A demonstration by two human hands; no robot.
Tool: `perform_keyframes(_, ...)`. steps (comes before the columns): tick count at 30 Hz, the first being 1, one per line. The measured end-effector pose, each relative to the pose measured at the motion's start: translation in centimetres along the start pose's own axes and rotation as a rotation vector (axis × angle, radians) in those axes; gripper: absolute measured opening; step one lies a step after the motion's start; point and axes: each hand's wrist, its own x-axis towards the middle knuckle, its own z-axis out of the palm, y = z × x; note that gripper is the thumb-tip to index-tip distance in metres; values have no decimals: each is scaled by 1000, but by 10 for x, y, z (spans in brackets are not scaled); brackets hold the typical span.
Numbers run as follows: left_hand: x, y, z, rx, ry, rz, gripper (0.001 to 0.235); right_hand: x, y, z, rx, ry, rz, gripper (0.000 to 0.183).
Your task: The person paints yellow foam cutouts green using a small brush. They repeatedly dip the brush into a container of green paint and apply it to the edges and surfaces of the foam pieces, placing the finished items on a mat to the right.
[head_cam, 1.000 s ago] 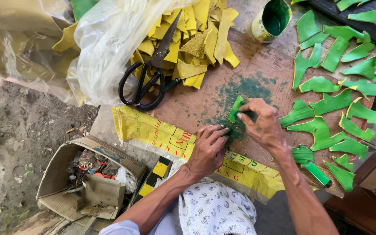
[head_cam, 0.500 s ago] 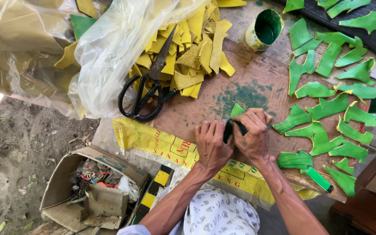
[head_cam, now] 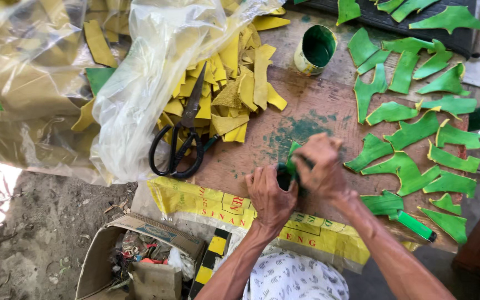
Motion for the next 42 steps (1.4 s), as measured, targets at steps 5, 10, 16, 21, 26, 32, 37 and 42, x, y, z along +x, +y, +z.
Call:
perform_keyframes(5, -6, 0, 1, 12, -2, 13, 41, 14, 11, 5, -98, 44, 76, 11)
perform_keyframes(10, -4, 2, 2, 22, -39, -24, 38, 10, 7, 9, -89, -16, 9, 10)
perform_keyframes(16, -2, 3, 2, 8, 3, 17, 38, 8, 1, 10, -1, -29, 9, 9)
perform_keyframes(21, -6, -4, -5, -64, -117, -37, 36, 24, 22, -6, 10, 269, 231, 9)
perform_keyframes(26, 53, -29, 4, 27, -425, 463, 51, -33, -2, -19, 268, 306, 538, 6)
perform_keyframes(32, 113, -28, 20, 95, -929, 880, 68, -66, -21, -25, 270, 306, 634, 14)
perform_keyframes(37, 114, -42, 13, 180, -790, 858, 59, -70, -18, -30, 280, 314, 599, 14)
perform_keyframes(42, 64, -34, -16, 125, -501, 389, 65, -68, -15, -23, 217, 289, 584, 15)
